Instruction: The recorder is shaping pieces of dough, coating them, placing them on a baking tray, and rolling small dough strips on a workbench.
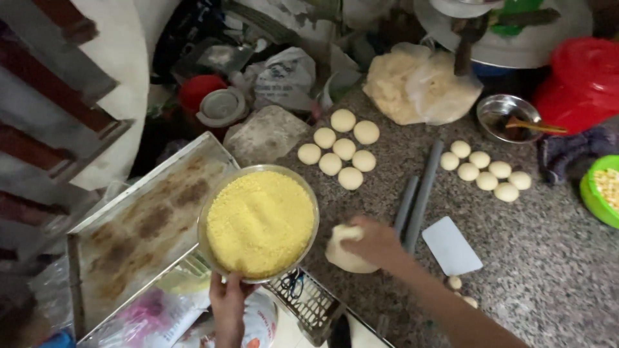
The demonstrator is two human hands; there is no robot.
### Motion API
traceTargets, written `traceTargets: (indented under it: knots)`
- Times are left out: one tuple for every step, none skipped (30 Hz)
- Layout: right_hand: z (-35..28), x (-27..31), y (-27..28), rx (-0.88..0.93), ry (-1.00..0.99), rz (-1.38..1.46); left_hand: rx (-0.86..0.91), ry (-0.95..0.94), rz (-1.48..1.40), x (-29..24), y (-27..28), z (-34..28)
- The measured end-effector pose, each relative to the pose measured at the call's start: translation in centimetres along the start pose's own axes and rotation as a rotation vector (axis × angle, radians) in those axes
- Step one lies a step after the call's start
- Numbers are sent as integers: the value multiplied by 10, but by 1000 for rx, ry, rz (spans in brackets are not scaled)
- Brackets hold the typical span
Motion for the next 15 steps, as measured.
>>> traceTargets:
  knots:
    - [-15, -2, 12, -37, -110, 100, 36, -10, -49, 7, -8, -3]
    - [-23, -13, 22, -36, -124, 102, 43, 2, -47, 9, -17, -6]
    - [-29, -23, 36, -114, -120, 169, 67, -32, -107, 9, -30, -4]
    - [-35, -34, 50, -193, -115, 235, 91, -66, -167, 9, -43, -4]
    - [-47, -29, 61, -196, -128, 235, 100, -56, -168, 19, -47, -4]
    - [-60, -26, 71, -240, -158, 470, 99, -61, -169, 29, -52, -5]
    - [-72, -22, 81, -283, -183, 704, 96, -68, -170, 39, -57, -5]
    - [-76, -30, 82, -289, -193, 703, 104, -60, -171, 37, -66, -8]
    - [-81, -38, 84, -321, -180, 782, 96, -56, -187, 33, -74, -12]
    - [-85, -45, 85, -352, -166, 859, 87, -51, -204, 29, -82, -16]
    - [-89, -50, 84, -357, -169, 861, 92, -49, -203, 30, -83, -14]
    - [-94, -56, 83, -380, -140, 981, 95, -24, -200, 32, -85, -12]
    - [-98, -61, 82, -400, -110, 1102, 95, 1, -197, 33, -85, -12]
    - [-106, -63, 82, -401, -113, 1103, 96, 3, -195, 27, -87, -16]
    - [-111, -65, 83, -429, -159, 1138, 98, 61, -192, 21, -89, -18]
Point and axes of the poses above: each hand's wrist, its own z-axis towards the middle knuckle, its own y-axis out of the back of the hand, x = y × z, the point moved 1 cm from there along z, towards the middle knuckle, and after that the axes turned 11 degrees about x, right-handed, at the moved point
